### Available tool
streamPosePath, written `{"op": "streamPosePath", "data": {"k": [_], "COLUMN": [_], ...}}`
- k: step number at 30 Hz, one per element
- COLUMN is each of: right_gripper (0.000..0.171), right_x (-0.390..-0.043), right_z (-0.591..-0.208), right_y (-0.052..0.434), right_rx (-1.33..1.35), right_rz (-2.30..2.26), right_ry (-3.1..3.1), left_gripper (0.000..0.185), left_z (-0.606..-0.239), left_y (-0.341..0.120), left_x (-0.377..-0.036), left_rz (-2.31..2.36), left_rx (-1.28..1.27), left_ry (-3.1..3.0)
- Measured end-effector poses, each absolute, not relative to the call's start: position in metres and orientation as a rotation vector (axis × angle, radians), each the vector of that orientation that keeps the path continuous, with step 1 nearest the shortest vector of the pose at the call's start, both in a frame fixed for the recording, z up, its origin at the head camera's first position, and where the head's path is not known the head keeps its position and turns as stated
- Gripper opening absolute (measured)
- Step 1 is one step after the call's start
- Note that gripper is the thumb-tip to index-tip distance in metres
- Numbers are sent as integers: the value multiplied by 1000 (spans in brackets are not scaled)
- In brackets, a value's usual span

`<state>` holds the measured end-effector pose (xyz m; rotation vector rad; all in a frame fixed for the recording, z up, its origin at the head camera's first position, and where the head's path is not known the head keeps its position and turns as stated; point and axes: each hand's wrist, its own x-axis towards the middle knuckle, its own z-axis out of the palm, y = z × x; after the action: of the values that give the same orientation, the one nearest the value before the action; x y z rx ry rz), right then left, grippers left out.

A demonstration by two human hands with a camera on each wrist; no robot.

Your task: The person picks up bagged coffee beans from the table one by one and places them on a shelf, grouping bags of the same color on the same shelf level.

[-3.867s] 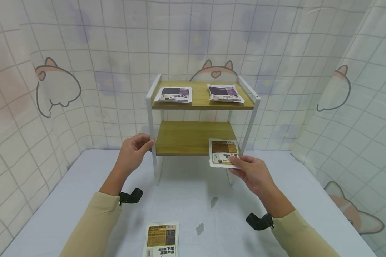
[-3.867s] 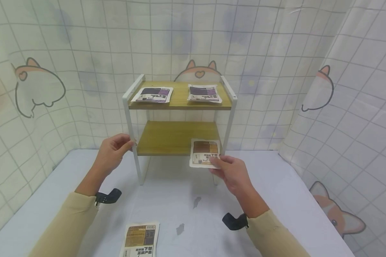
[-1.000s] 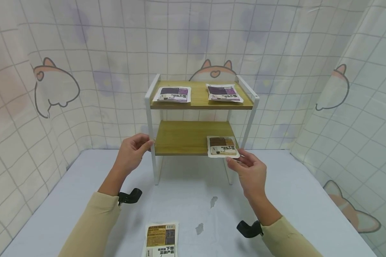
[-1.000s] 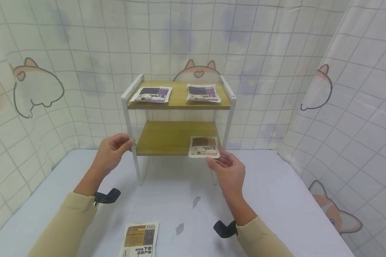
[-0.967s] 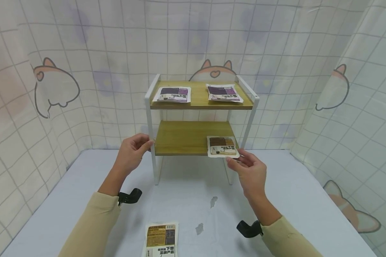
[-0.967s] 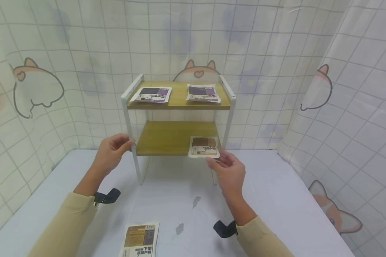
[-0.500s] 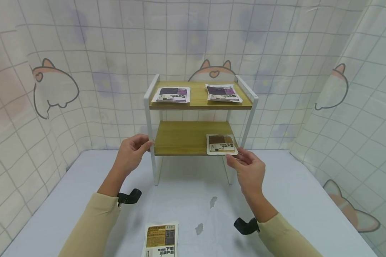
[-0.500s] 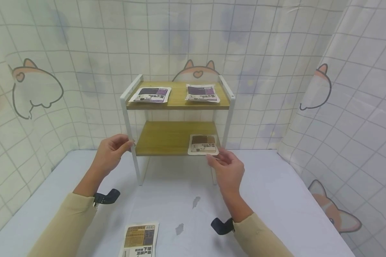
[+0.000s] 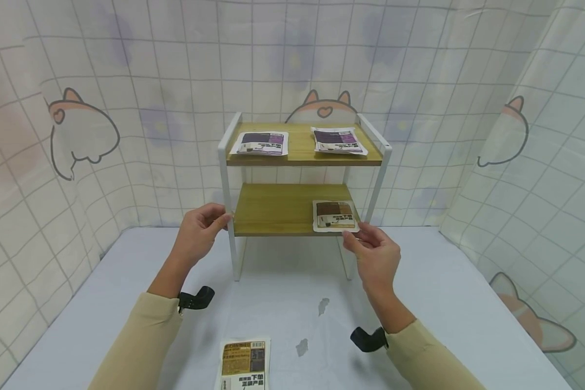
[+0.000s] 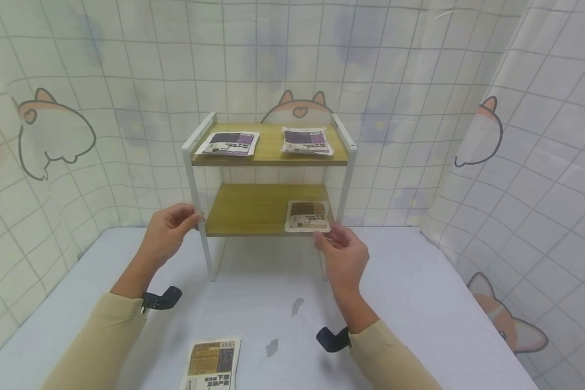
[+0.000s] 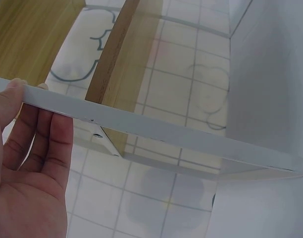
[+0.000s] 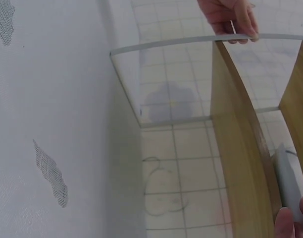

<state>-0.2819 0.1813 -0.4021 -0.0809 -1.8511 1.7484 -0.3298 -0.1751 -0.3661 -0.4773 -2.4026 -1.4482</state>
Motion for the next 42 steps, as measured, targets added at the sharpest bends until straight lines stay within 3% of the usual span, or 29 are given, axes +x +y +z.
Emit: {"op": "streamPosePath", "data": {"k": [24, 32, 42], "right_gripper": [38, 41, 32], "right_x": [-288, -277, -252], "right_z": [-401, -407, -414], "right_y": [177, 178, 168], "right_rx": [-49, -42, -48], "right_rz": [1761, 1732, 1777], "right_ry": [-1806, -1827, -1904], "left_gripper": [26, 27, 27], "left_z": [-367, -365, -365], "left_y": [-176, -173, -174], "left_x": [-328, -328, -329], "left_rz": [-1474, -1472, -1454], "left_rx": [-473, -486, -484], "left_ry": [-2395, -2403, -2401]}}
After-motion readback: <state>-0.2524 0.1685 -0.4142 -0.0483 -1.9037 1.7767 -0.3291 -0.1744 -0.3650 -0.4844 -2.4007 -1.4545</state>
